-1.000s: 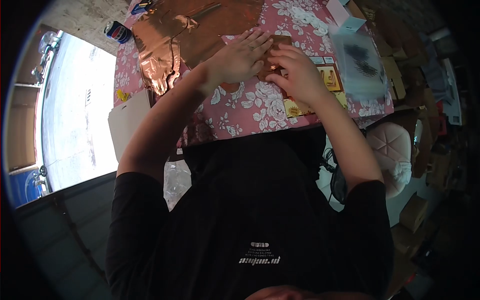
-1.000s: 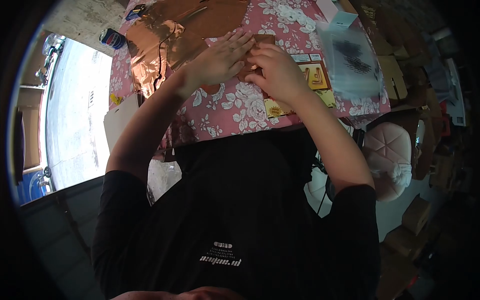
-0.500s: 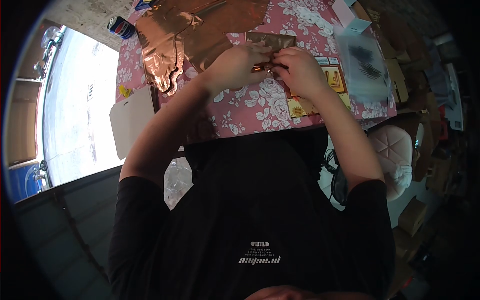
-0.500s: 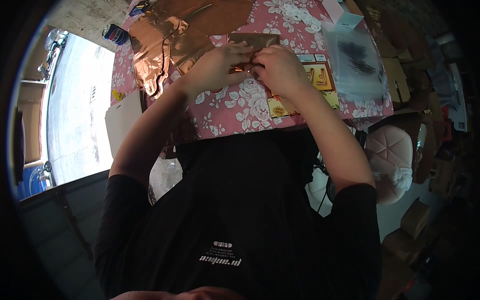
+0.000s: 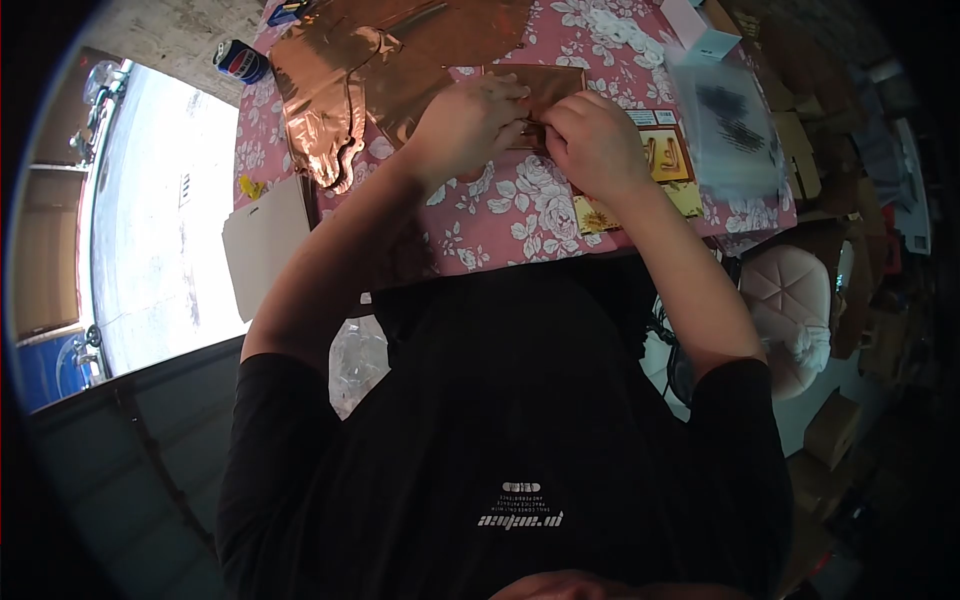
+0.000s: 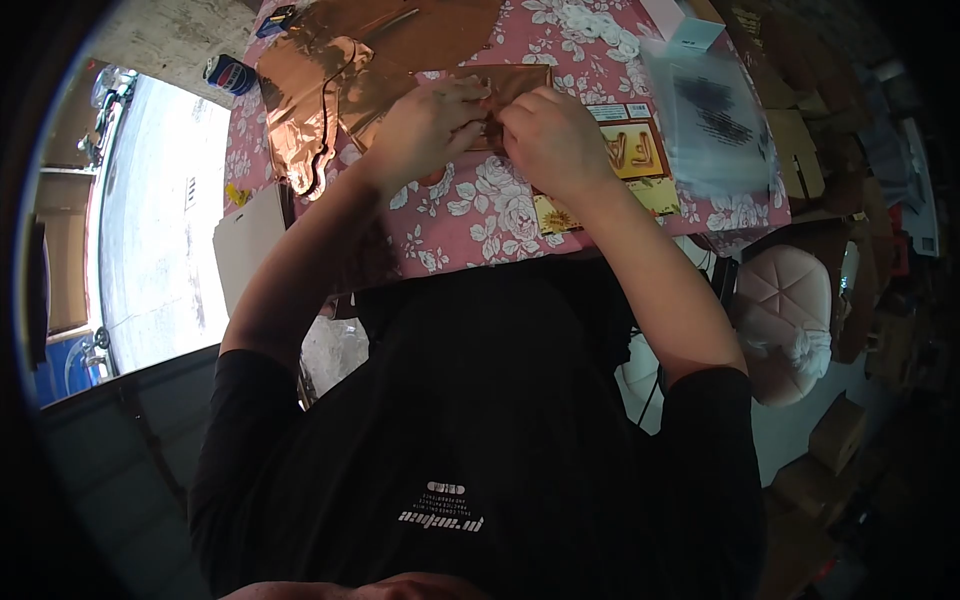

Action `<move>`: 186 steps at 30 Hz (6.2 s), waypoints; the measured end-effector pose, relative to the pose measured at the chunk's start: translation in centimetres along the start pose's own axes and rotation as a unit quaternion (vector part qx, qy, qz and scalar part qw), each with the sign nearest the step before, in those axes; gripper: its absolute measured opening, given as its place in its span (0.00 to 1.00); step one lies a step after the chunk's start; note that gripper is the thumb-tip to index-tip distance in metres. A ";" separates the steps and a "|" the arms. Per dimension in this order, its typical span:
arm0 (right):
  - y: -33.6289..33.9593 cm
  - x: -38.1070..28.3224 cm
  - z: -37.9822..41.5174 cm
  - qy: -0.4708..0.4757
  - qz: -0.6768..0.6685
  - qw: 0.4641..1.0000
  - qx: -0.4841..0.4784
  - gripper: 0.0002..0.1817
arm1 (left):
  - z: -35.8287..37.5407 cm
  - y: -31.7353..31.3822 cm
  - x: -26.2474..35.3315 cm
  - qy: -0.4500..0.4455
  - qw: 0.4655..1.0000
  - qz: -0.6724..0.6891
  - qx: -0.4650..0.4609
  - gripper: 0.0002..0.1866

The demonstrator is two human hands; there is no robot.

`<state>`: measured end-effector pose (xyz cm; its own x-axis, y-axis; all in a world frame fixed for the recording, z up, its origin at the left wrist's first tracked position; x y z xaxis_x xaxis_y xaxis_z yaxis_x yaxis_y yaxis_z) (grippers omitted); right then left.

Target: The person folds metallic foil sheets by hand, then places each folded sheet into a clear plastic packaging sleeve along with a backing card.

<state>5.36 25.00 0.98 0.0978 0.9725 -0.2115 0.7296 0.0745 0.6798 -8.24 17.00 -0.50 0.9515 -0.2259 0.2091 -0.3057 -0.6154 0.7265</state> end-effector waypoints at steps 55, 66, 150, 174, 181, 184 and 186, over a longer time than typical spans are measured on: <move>-1.9 20.0 -8.4 -0.111 0.164 0.980 -0.036 0.10 | 2.4 1.0 6.4 0.083 0.993 -0.048 0.066 0.13; -1.8 7.1 -6.5 -0.143 -0.092 0.984 -0.054 0.14 | 2.3 1.2 6.6 0.075 0.993 -0.060 0.062 0.13; -6.7 5.9 -8.6 -0.186 -0.104 0.829 -0.517 0.29 | 3.8 1.4 5.9 0.120 0.991 0.007 -0.051 0.24; 14.0 -7.5 3.3 0.206 -0.074 0.972 0.081 0.08 | 4.8 5.4 8.7 0.532 0.609 0.583 -0.074 0.10; 11.9 -5.6 4.2 0.053 -0.091 0.994 0.018 0.09 | 5.7 6.4 7.5 0.571 0.653 0.498 0.018 0.10; 12.0 -2.0 6.6 -0.322 -0.484 0.765 0.276 0.26 | 6.9 6.2 6.6 0.572 0.682 0.455 0.019 0.11; 10.8 -1.6 6.9 -0.419 -0.520 0.703 0.244 0.32 | 7.0 5.6 7.0 0.572 0.670 0.473 0.014 0.12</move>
<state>17.76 22.68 3.86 -0.4451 -0.0380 -0.8947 0.8271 0.3656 -0.4269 -3.56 6.66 0.46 -0.2680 0.1910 0.9443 -0.7761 -0.6235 -0.0942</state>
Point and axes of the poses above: each hand's wrist, its own z-axis away from the middle knuckle, its own y-axis out of the back of the hand, x = y × z, the point moved 7 cm from there along -z, towards the middle knuckle, and after that the axes turned 13 degrees about x, right-handed, at the moved point
